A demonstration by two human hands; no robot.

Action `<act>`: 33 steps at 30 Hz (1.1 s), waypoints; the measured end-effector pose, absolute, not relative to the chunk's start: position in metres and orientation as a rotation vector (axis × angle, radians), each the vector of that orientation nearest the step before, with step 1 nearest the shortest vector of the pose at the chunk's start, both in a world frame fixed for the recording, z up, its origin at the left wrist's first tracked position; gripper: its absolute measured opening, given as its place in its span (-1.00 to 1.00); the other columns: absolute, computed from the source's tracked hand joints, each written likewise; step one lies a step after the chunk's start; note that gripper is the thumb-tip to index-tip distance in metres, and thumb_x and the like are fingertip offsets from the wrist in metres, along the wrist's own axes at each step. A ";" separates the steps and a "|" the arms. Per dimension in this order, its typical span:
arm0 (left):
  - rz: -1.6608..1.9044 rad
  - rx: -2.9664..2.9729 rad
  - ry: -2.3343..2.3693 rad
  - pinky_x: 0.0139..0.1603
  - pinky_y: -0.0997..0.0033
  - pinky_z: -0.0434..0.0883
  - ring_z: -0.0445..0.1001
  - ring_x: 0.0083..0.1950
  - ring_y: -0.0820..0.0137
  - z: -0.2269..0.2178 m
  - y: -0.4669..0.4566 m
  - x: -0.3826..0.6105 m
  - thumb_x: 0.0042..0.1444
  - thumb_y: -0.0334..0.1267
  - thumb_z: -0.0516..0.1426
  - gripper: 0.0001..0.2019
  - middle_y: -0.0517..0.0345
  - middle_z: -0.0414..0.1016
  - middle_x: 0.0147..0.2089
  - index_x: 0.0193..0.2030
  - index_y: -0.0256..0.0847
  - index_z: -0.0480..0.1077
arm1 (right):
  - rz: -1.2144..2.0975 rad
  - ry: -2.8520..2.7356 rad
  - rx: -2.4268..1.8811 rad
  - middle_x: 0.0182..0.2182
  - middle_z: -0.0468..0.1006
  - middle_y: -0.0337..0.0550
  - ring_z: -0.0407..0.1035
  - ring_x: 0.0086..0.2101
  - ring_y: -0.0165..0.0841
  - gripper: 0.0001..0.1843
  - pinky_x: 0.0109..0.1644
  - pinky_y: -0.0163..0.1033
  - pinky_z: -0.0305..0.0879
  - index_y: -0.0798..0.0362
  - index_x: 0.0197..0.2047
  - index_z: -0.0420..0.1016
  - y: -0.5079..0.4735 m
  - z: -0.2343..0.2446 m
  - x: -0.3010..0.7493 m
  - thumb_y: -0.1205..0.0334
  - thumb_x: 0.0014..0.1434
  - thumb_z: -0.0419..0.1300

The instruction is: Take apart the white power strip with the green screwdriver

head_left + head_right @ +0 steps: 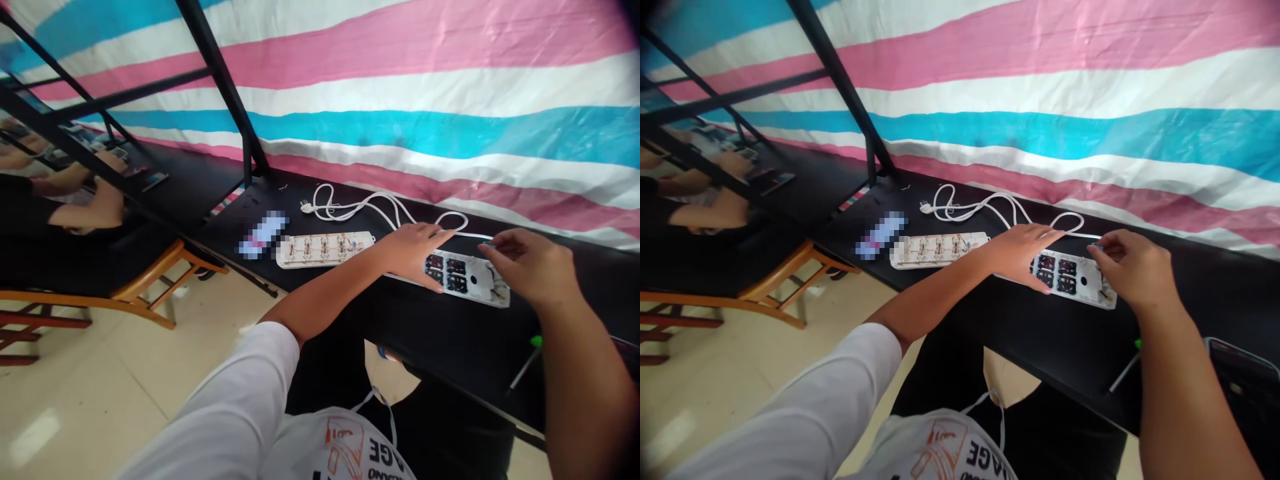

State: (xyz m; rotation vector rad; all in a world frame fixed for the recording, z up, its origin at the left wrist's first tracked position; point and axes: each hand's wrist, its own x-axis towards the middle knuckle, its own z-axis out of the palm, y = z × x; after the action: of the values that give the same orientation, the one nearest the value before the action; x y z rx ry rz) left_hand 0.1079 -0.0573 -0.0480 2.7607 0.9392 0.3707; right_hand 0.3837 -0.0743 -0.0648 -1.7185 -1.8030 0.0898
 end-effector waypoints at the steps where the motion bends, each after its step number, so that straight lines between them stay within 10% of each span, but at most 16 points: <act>1: 0.267 2.729 0.935 0.56 0.00 0.20 0.17 0.62 -0.11 -0.049 -0.055 0.106 0.09 0.21 0.40 0.19 -0.38 0.10 0.64 0.64 -0.41 -0.03 | 0.127 -1.795 -1.736 -0.40 0.67 -0.18 0.58 -0.38 -0.32 -0.79 -0.22 -0.21 0.38 -0.04 -0.24 0.60 -0.076 -0.064 0.383 0.03 0.12 0.40; 33: 0.144 2.607 0.957 0.53 0.08 0.25 0.28 0.57 -0.07 -0.041 -0.045 0.098 0.04 0.26 0.40 0.18 -0.24 0.25 0.59 0.65 -0.26 0.04 | 0.173 -2.356 -1.939 -0.35 0.74 -0.08 0.56 -0.30 -0.23 -0.69 -0.19 -0.19 0.28 0.01 -0.38 0.71 -0.095 -0.035 0.359 0.03 0.27 0.24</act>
State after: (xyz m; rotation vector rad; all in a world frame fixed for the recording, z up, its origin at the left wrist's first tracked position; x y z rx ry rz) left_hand 0.0980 -0.0452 -0.0414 2.6068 0.9574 0.1439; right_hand 0.3588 -0.0948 -0.0350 -1.9391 -2.3559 0.1728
